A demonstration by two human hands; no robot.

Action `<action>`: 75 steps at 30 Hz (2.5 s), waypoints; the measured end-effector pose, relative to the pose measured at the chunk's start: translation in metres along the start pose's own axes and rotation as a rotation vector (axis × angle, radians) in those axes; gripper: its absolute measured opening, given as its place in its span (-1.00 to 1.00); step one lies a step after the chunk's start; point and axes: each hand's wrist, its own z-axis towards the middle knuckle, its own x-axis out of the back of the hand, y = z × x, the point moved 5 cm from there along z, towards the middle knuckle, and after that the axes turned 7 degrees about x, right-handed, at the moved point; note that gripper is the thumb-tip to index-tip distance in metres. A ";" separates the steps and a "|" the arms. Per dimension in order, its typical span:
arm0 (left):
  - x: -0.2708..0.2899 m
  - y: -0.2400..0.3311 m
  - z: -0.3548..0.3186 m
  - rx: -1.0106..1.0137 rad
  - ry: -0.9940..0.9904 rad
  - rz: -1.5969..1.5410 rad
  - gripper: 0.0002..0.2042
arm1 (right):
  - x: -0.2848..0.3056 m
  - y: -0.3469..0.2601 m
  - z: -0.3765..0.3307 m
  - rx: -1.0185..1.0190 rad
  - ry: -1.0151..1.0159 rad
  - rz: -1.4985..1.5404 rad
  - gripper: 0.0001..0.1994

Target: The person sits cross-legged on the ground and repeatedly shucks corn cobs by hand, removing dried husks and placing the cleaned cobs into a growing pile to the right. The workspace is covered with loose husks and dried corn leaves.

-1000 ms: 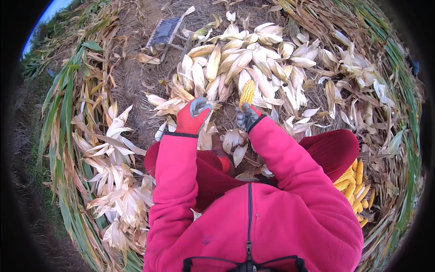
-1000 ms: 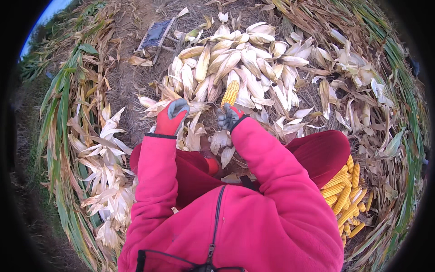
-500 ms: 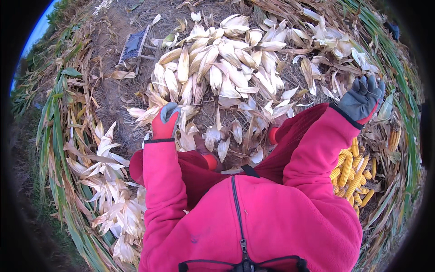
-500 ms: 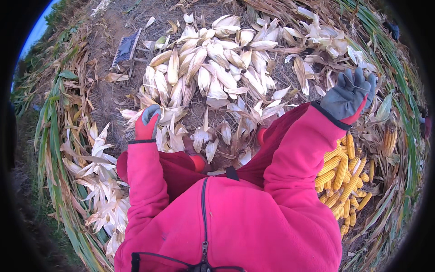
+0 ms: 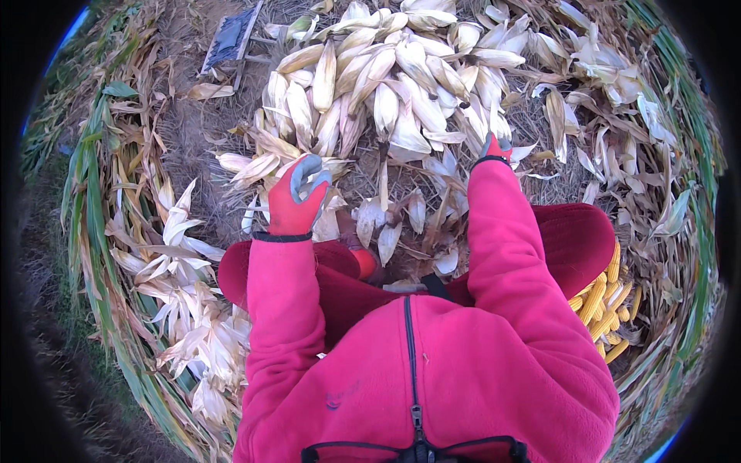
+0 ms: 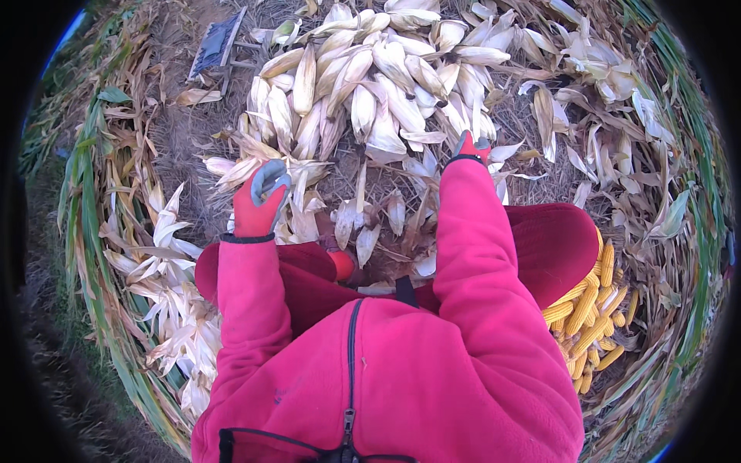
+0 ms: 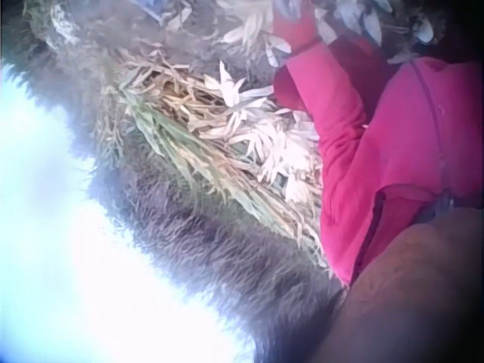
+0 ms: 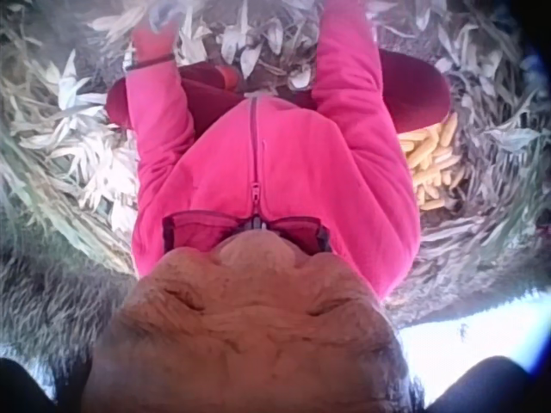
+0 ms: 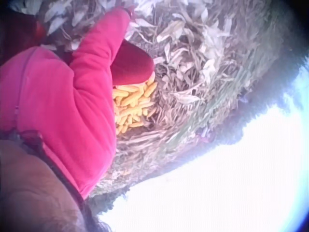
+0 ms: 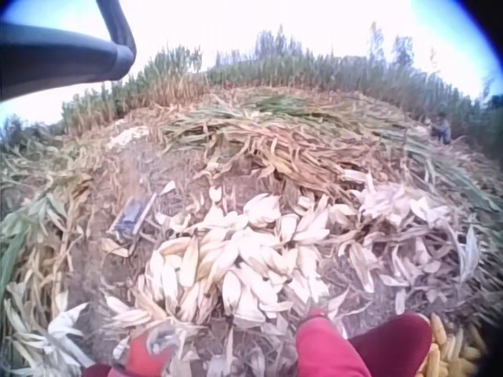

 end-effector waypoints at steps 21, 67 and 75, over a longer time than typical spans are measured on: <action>0.057 0.037 0.005 -0.088 0.405 -0.472 -0.66 | -0.152 -0.052 -0.213 0.762 -0.737 -0.718 -0.34; -0.099 0.038 -0.055 -0.533 -0.368 0.189 -0.02 | 0.061 -0.260 -0.254 0.292 -1.571 -0.129 -0.86; -0.123 -0.014 -0.065 0.157 -0.512 -0.576 -0.17 | 0.004 -0.156 -0.206 -0.323 -1.046 0.666 -0.52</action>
